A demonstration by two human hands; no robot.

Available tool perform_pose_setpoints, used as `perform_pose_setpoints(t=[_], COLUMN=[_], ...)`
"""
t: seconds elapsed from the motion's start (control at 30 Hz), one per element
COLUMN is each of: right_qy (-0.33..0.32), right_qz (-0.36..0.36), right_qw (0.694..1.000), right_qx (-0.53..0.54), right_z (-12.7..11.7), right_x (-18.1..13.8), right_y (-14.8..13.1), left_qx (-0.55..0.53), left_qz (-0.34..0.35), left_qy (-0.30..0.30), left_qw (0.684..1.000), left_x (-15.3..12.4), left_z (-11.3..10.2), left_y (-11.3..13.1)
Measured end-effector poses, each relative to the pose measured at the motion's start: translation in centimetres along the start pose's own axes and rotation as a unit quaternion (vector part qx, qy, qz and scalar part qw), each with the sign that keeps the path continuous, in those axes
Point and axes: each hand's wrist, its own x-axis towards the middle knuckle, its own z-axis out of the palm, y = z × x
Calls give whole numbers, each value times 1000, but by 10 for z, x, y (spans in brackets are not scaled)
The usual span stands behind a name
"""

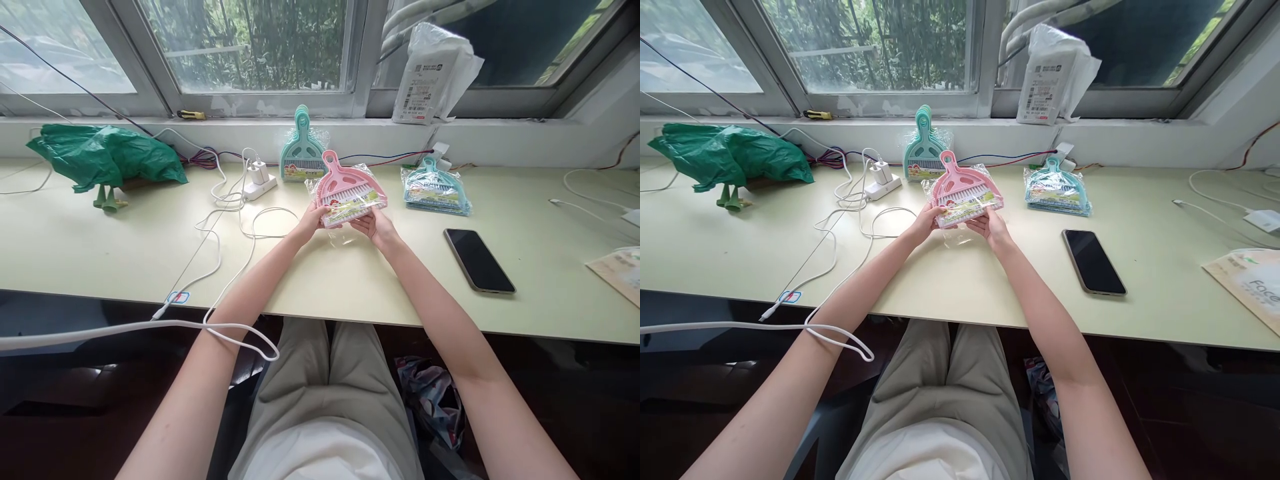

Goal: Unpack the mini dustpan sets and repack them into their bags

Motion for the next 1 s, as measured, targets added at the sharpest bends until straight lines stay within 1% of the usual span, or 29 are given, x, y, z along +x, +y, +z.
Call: perform_pose_setpoints(t=[0.1, 0.17, 0.23, 0.27, 0.33, 0.37, 0.43, 0.5, 0.53, 0.57, 0.6, 0.67, 0.77, 0.83, 0.9, 1.0], right_qy=[11, 20, 61, 93, 141, 146, 118, 72, 52, 34, 21, 9, 13, 20, 38, 88], right_qz=[-2, -22, -68, -104, -199, -252, -341, -384, -391, -393, -395, -404, -421, -417, -400, -377], right_qw=[999, 993, 977, 963, 918, 888, 819, 760, 742, 732, 728, 734, 759, 778, 790, 795], right_qx=[-50, -112, -190, -230, -312, -356, -446, -519, -542, -556, -560, -546, -496, -470, -462, -467], right_z=[-6, -11, -15, -17, -20, -22, -25, -26, -27, -28, -28, -30, -31, -31, -30, -28], right_x=[-2, -3, -4, -4, -4, -4, -5, -4, -4, -2, -1, 3, 7, 7, 7, 7], right_y=[-10, -15, -19, -20, -22, -23, -24, -24, -24, -23, -22, -18, -14, -13, -13, -13], left_qx=[-10, -14, -13, -14, -15, -17, -24, -35, -41, -46, -50, -51, -35, -21, -6, 20], left_qz=[-9, -12, -15, -17, -20, -22, -32, -41, -46, -49, -52, -56, -67, -67, -61, -56], left_qy=[26, 30, 44, 58, 88, 99, 108, 114, 117, 118, 119, 116, 87, 58, 33, 4], left_qw=[1000, 999, 999, 998, 996, 995, 993, 992, 991, 991, 990, 990, 993, 996, 998, 998], left_x=[2, 3, 4, 5, 7, 8, 10, 11, 11, 10, 10, 9, 7, 7, 7, 6], left_z=[-5, -11, -17, -20, -25, -27, -31, -33, -33, -33, -33, -32, -31, -31, -30, -29], left_y=[3, 5, 7, 8, 7, 7, 6, 6, 7, 7, 7, 8, 6, 5, 3, 2])
